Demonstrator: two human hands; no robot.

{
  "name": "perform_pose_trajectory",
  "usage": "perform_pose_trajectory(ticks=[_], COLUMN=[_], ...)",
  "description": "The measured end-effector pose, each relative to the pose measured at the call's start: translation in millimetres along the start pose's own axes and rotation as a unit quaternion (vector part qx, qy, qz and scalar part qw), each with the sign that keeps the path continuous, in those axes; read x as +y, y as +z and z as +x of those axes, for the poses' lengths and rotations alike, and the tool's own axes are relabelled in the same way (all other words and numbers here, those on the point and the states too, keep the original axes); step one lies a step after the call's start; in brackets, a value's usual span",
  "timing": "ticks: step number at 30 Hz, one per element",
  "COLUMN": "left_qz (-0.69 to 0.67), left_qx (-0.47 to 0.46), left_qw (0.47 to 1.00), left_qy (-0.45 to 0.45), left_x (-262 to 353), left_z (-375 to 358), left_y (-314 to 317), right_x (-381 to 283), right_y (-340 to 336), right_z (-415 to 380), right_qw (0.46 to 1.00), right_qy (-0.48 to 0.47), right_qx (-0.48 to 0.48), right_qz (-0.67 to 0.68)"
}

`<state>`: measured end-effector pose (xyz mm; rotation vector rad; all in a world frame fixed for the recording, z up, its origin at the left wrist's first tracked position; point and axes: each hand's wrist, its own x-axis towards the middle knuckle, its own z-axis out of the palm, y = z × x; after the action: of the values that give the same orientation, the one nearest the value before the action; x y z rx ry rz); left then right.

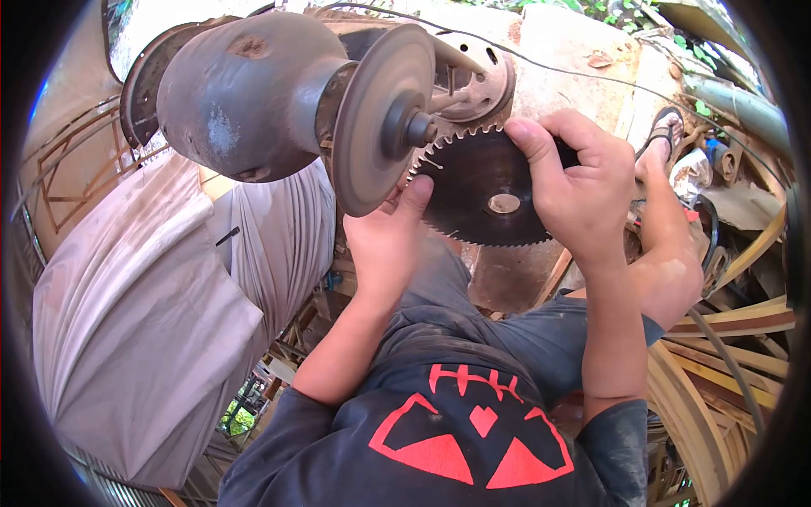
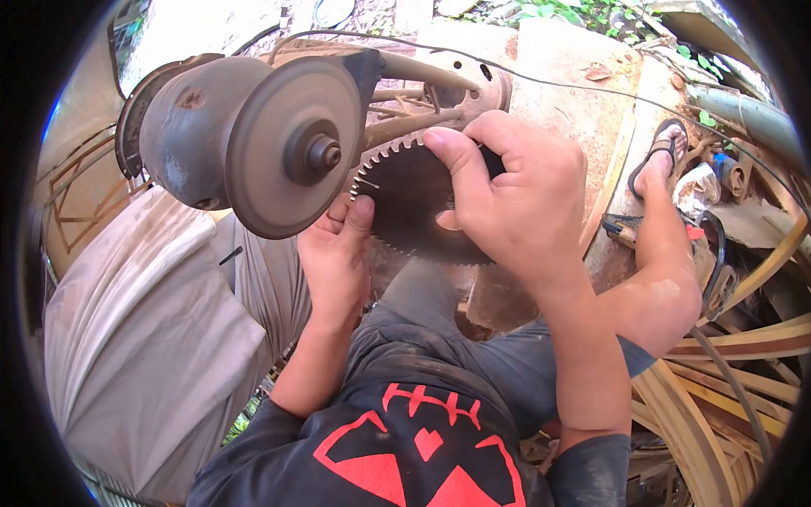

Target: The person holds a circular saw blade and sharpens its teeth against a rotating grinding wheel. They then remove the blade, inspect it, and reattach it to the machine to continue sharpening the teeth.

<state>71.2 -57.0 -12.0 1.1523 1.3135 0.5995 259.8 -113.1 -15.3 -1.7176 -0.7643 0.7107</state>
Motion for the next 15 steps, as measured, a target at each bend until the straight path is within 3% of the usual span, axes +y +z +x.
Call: perform_pose_trajectory(ticks=[15], left_qz=[-0.025], left_qx=[-0.003], left_qw=[0.999], left_qy=[0.035], left_x=[1.5], left_z=[7.0], left_y=[-3.6], right_x=[-6.1], right_y=[6.2], right_z=[-0.5], right_qw=[0.994], right_qy=[-0.069], right_qx=[0.041], right_qz=[-0.079])
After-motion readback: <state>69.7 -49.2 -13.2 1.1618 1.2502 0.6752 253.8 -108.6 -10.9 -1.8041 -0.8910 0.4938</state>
